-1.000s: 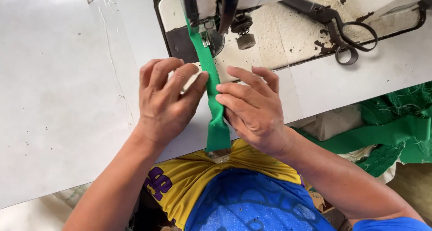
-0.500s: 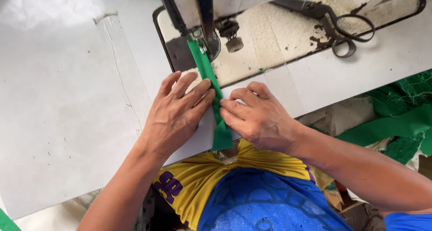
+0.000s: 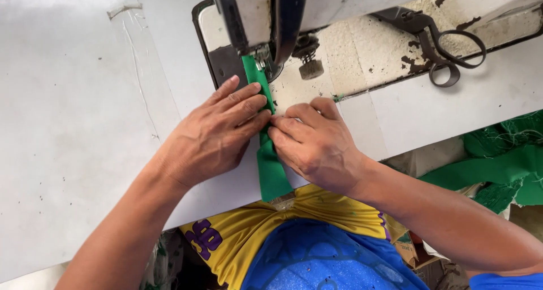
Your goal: Folding and sewing a green fabric strap using an industrial sewing machine
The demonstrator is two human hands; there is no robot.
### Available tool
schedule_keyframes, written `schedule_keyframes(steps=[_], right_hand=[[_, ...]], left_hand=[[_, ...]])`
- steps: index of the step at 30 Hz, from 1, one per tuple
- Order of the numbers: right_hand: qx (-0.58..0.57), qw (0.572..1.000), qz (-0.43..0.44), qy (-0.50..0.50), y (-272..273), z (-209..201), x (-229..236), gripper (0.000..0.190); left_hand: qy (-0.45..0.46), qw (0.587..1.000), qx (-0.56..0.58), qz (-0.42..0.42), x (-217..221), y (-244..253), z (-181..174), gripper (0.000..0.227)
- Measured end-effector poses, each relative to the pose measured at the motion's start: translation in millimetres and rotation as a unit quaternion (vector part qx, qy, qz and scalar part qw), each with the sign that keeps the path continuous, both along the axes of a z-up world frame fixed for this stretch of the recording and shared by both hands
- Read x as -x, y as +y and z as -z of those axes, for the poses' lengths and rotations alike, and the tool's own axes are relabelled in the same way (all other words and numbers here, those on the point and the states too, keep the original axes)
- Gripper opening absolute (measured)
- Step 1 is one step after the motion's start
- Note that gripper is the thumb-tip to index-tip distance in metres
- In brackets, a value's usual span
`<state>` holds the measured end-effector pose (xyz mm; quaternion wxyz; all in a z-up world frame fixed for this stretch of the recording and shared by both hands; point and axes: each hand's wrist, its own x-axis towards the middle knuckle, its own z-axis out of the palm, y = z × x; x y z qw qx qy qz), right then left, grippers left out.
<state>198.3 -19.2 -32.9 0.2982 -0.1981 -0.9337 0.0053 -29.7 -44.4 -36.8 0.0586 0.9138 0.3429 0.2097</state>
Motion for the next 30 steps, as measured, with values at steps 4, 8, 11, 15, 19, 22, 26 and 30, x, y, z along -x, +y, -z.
schedule_keyframes(steps=[4,8,11,15,19,22,26,30], right_hand=[[0.004,1.0,0.001,0.011,18,6,7,0.011],[-0.021,0.999,0.027,-0.035,38,16,10,0.002],[-0.022,0.996,0.047,-0.075,48,33,9,0.006],[-0.035,0.995,0.046,-0.077,50,26,10,0.011],[0.053,0.993,0.078,-0.069,0,0,-12,0.024],[0.237,0.968,-0.019,0.085,-74,-18,-42,0.018],[0.539,0.83,0.11,-0.092,-107,43,-61,0.032],[0.594,0.758,0.246,-0.112,-95,122,-39,0.055]], left_hand=[[-0.007,1.0,0.01,0.002,10,19,6,0.027],[-0.036,0.999,-0.012,-0.004,17,40,8,0.03],[-0.048,0.999,0.0,-0.015,21,44,17,0.034],[0.007,0.996,-0.024,-0.08,24,38,30,0.036],[0.026,0.991,-0.049,-0.124,20,30,30,0.036],[0.002,0.986,-0.036,-0.165,21,30,36,0.042],[-0.039,0.987,-0.044,-0.15,19,37,35,0.043],[-0.001,0.982,-0.068,-0.176,12,35,44,0.037]])
